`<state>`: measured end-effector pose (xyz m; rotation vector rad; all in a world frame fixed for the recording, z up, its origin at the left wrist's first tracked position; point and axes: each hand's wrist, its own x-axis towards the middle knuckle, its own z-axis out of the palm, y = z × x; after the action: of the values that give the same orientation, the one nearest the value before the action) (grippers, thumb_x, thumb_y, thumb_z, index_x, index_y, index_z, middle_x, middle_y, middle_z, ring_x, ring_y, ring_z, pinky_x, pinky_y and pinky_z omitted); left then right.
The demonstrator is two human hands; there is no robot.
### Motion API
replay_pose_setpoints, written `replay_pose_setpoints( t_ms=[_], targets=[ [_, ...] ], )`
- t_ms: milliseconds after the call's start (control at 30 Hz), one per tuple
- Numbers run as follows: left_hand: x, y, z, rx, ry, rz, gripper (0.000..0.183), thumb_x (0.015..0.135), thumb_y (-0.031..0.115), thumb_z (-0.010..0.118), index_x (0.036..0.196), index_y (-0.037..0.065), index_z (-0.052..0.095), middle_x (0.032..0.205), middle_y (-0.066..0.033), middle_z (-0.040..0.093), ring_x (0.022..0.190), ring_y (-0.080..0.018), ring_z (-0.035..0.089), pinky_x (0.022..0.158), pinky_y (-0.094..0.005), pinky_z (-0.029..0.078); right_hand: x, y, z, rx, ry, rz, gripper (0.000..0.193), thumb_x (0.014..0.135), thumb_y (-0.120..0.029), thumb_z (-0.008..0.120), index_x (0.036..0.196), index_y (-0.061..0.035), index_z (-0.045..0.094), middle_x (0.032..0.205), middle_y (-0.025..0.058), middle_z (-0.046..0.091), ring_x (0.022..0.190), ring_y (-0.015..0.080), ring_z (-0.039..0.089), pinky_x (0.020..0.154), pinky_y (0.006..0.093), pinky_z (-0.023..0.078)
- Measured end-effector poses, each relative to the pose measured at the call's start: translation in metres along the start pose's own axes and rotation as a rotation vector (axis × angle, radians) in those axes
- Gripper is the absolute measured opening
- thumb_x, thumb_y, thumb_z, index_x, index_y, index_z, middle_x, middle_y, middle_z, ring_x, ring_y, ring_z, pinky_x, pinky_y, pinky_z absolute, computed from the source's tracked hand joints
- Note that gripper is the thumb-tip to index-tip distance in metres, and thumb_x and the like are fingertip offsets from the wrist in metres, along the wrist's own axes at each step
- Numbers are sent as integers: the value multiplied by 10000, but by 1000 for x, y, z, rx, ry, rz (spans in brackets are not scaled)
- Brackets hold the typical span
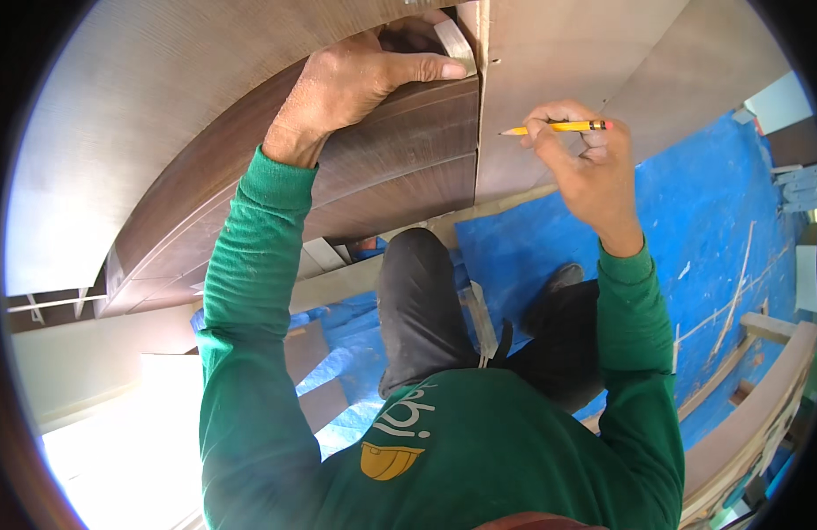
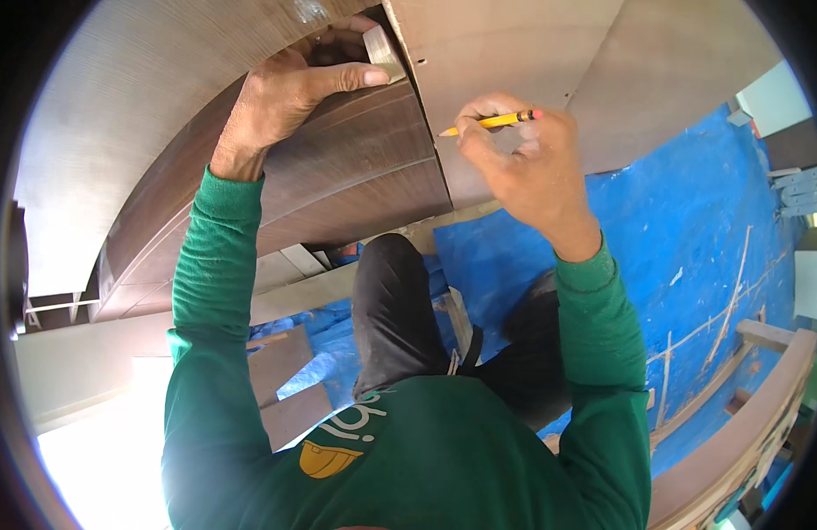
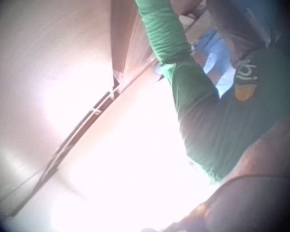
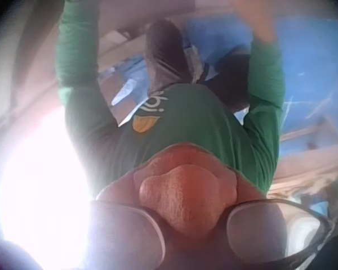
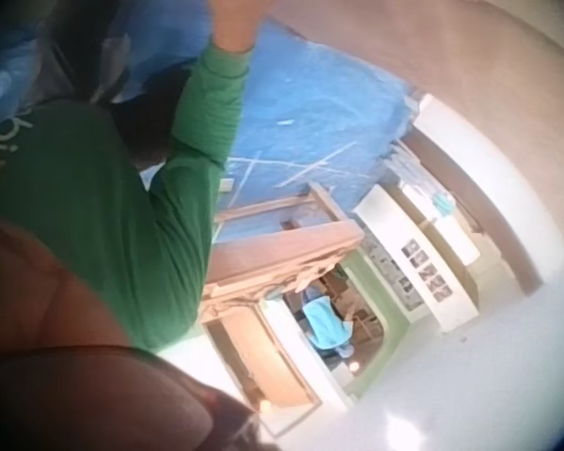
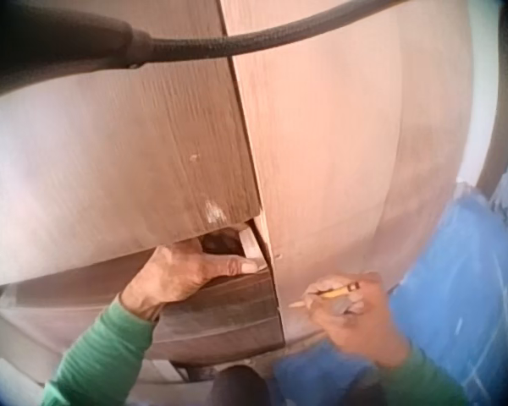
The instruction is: The person measures and marks wooden trim pieces using a tape measure and pencil. They position the trim against a curved wooden structure, likely a staircase, and mark the cut lines for fitting. The person uses a tape measure to verify dimensions on the structure and the trim pieces.
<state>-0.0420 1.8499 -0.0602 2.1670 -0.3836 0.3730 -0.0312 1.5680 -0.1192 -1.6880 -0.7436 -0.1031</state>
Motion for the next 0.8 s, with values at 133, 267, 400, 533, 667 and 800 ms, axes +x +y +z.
replay_pose_setpoints(
  t_ms=[133, 267, 400, 533, 667, 800],
  targets=[
    [-1, 5, 3, -33, -17, -65, 587, 832, 211, 974, 1327, 20, 722, 1198, -138, 773, 1103, -228, 741, 964, -369, 609, 2, 0, -6, -112, -45, -3, 75, 960, -61, 690, 927, 2, 714, 819, 42, 715, 778, 120, 645, 745, 285, 520],
    [-1, 3, 4, 53, -19, -75, 552, 848, 202, 963, 1317, 23, 734, 1145, -117, 794, 1075, -205, 746, 954, -345, 601, 3, 1, 1, -67, -3, 15, 110, 907, -134, 701, 886, -26, 706, 724, 44, 627, 650, 140, 520, 629, 297, 475],
    [2, 1, 4, 64, -38, -62, 526, 859, 201, 955, 1308, 26, 743, 1109, -104, 805, 1070, -192, 749, 951, -339, 600, 2, 4, 5, 0, 19, -13, 117, 897, -139, 713, 888, -23, 707, 726, 57, 647, 640, 134, 530, 622, 302, 482],
    [-1, 5, 5, 19, -26, -55, 533, 861, 208, 954, 1308, 15, 738, 1100, -111, 806, 1059, -191, 746, 943, -334, 597, 1, 4, 5, -50, -21, -52, 78, 906, -86, 694, 921, -18, 728, 775, 67, 697, 663, 129, 585, 653, 296, 512],
    [-2, 9, 7, -4, -2, -109, 454, 897, 272, 921, 1263, 47, 775, 1082, -89, 813, 1011, -182, 740, 910, -331, 586, -3, -8, 12, 4, 66, -89, 79, 944, -37, 698, 996, -9, 750, 860, 72, 744, 715, 150, 667, 698, 295, 548],
    [-1, 13, 2, -310, -84, -51, 341, 928, 102, 887, 1227, 18, 746, 1174, -99, 731, 1022, -208, 702, 876, -348, 592, -2, -10, 18, -48, 137, -235, 105, 961, -27, 759, 1063, -5, 761, 905, 83, 755, 761, 170, 703, 715, 303, 562]
  ],
)
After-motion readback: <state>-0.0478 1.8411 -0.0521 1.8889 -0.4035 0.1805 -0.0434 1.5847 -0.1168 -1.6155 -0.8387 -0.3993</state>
